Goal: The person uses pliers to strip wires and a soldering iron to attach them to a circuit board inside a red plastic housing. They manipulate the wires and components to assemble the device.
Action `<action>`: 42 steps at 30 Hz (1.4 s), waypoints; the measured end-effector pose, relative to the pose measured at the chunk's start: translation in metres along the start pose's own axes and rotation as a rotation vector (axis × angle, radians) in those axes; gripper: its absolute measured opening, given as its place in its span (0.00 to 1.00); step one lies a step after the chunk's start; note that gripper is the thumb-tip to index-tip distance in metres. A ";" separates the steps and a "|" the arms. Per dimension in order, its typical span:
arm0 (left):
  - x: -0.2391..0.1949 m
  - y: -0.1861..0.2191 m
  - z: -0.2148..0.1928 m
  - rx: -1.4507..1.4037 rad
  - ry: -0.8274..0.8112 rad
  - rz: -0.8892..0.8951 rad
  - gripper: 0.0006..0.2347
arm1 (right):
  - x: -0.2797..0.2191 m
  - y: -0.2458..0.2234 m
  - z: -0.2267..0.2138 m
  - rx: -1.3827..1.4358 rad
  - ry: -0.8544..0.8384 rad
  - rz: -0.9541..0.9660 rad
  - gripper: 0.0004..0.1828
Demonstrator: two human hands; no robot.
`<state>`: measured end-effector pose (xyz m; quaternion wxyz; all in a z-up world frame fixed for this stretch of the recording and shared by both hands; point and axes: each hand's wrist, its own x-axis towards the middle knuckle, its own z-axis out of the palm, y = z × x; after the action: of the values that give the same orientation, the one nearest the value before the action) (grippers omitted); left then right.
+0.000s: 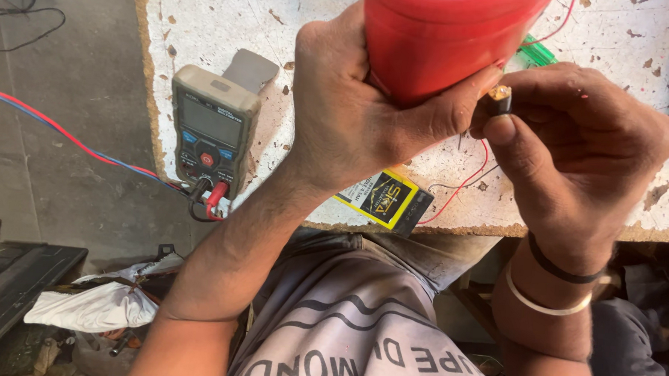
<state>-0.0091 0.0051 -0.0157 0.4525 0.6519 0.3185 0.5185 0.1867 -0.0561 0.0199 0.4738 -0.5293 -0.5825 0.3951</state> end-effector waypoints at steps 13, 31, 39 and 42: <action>-0.002 -0.002 -0.003 -0.162 -0.152 0.083 0.15 | -0.004 -0.014 -0.008 -0.094 -0.027 0.019 0.10; -0.006 -0.004 -0.003 -0.266 -0.228 0.045 0.11 | -0.021 0.004 -0.004 0.262 0.154 0.177 0.14; -0.010 -0.001 0.002 -0.389 -0.202 -0.084 0.13 | -0.023 0.039 0.037 0.204 0.440 -0.204 0.07; -0.010 -0.001 -0.001 -0.394 -0.198 -0.117 0.13 | -0.030 0.040 0.039 0.108 0.435 -0.233 0.10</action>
<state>-0.0123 -0.0028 -0.0205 0.6294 0.5789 0.2023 0.4773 0.1581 -0.0790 -0.0316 0.6581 -0.5049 -0.5019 0.2453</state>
